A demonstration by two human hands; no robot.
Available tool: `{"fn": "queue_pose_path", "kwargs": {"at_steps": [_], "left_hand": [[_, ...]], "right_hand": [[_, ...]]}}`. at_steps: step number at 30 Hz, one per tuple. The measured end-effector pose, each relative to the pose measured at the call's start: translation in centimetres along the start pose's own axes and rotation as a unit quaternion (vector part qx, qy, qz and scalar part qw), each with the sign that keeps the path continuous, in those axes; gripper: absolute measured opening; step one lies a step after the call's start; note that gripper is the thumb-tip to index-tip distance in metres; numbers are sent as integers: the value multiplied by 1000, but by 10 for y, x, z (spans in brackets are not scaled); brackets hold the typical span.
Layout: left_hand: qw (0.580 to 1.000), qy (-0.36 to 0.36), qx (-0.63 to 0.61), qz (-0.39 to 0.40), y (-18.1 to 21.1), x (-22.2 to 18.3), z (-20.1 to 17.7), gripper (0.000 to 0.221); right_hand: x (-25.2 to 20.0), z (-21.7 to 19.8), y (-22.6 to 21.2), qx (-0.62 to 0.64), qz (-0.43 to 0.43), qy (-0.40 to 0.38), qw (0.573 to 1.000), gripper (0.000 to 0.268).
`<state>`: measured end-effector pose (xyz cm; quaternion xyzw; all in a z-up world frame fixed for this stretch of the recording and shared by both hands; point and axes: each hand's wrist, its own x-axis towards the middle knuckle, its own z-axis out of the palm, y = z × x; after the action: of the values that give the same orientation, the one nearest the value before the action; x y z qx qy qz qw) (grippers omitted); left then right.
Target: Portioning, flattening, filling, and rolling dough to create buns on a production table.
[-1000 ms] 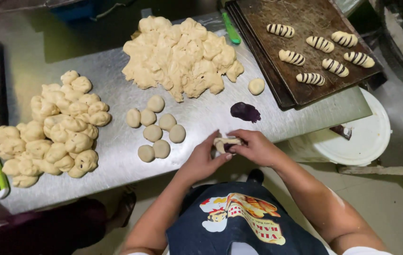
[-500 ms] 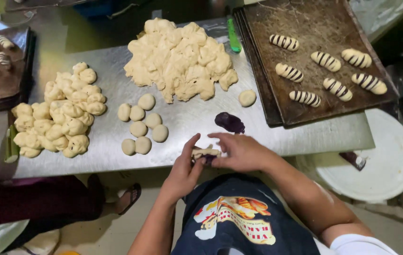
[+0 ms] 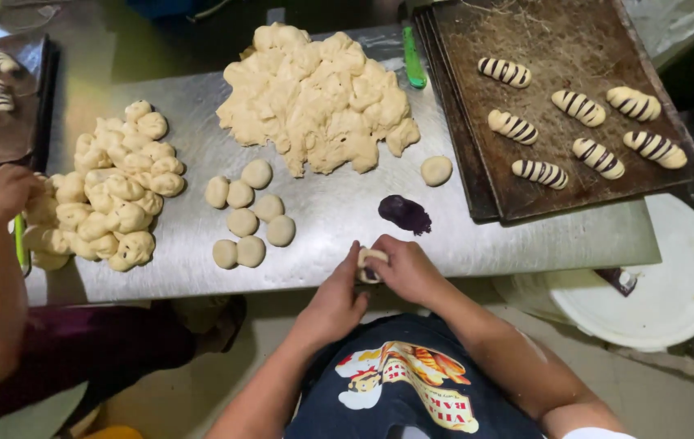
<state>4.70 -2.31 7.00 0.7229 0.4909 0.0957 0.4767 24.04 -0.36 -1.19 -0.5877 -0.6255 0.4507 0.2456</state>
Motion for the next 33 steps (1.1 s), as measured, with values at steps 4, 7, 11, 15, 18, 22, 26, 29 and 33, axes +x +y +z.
{"fn": "queue_pose_path", "kwargs": {"at_steps": [4, 7, 11, 15, 18, 22, 26, 29, 33], "left_hand": [[992, 31, 78, 92, -56, 30, 1, 72], [975, -22, 190, 111, -66, 58, -18, 55], [963, -56, 215, 152, -57, 75, -28, 61], [988, -72, 32, 130, -79, 76, -27, 68], [992, -49, -35, 111, -83, 71, -26, 76], [992, 28, -78, 98, -99, 83, -7, 41], [986, 114, 16, 120, -84, 68, 5, 20], [974, 153, 133, 106, -87, 77, 24, 13], [963, 169, 200, 72, -92, 80, 38, 17]], "right_hand": [[-3, 11, -11, -143, 49, 8, 989, 28], [-31, -7, -78, -98, 59, -89, 989, 63], [-22, 2, -80, -179, 70, -2, 981, 29], [4, 7, -54, -209, 159, 133, 956, 29], [13, 18, -26, -154, 152, 164, 962, 40], [-2, 7, -47, -78, 108, 94, 987, 45], [-4, 10, -20, -249, -101, 109, 957, 15], [8, 3, -6, -326, -202, 121, 915, 5], [22, -17, 0, -345, -210, 8, 915, 9]]}}
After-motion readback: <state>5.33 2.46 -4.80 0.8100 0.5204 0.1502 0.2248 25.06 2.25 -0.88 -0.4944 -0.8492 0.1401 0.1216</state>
